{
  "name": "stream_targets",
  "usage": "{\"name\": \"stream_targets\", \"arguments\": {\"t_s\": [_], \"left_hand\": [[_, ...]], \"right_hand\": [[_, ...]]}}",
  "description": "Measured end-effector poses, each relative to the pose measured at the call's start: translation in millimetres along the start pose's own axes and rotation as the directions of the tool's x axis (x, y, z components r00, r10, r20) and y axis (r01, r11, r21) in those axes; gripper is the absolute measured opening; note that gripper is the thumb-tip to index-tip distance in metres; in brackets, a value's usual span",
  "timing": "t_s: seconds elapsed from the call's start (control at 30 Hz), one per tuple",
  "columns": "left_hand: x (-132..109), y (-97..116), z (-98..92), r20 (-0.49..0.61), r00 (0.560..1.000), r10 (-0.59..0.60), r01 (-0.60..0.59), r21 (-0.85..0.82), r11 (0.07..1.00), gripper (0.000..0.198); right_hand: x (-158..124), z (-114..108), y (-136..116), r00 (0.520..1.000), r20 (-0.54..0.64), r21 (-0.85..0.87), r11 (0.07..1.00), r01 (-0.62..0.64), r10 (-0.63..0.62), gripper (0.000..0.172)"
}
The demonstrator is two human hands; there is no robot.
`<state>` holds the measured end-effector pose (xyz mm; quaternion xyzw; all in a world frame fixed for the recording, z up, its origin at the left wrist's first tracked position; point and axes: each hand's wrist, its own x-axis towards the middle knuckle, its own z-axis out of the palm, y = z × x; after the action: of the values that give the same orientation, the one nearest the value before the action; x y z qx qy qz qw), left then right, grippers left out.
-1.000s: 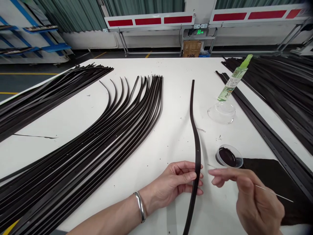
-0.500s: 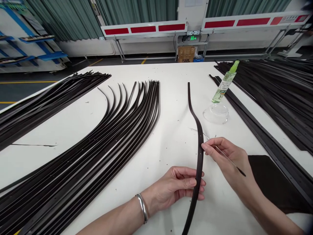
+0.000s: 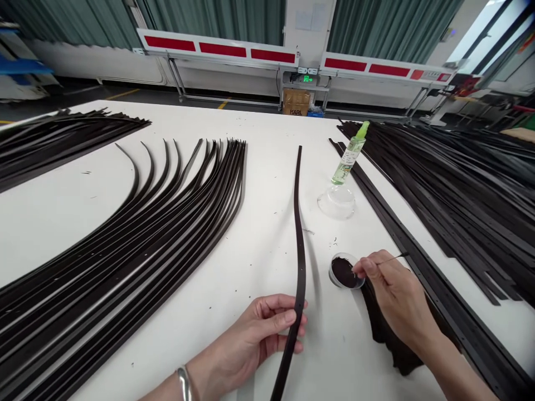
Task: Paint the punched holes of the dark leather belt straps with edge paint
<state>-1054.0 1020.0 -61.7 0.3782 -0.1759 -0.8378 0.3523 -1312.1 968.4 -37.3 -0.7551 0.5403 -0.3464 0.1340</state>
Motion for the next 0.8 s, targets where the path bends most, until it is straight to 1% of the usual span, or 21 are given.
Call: {"name": "stream_targets", "arguments": {"t_s": [0.1,0.23,0.53,0.7,0.8], "left_hand": [[0.9,-1.0,-2.1,0.003,1.000,0.001,-0.001,0.001,1.000,0.017],[1.3,-1.0,-2.8,0.007,1.000,0.001,-0.001,0.003,1.000,0.017],[1.3,1.7,0.4,0.020,1.000,0.005,-0.005,0.018,1.000,0.016],[1.8,1.6,0.3,0.027,1.000,0.008,-0.009,0.020,1.000,0.016],[2.0,1.4,-0.6,0.023,1.000,0.011,-0.012,0.023,1.000,0.016]], "right_hand": [[0.4,7.9,3.9,0.994,0.014,-0.057,0.992,0.109,-0.109,0.028],[0.5,12.6,6.6,0.986,0.023,-0.078,0.983,0.168,-0.167,0.024],[-1.0,16.0,10.0,0.986,0.045,-0.094,0.981,0.167,-0.164,0.023],[-2.0,18.3,14.4,0.990,0.042,-0.098,0.985,0.139,-0.135,0.024],[-2.2,16.1,12.4,0.992,0.039,-0.093,0.988,0.121,-0.117,0.025]]}}
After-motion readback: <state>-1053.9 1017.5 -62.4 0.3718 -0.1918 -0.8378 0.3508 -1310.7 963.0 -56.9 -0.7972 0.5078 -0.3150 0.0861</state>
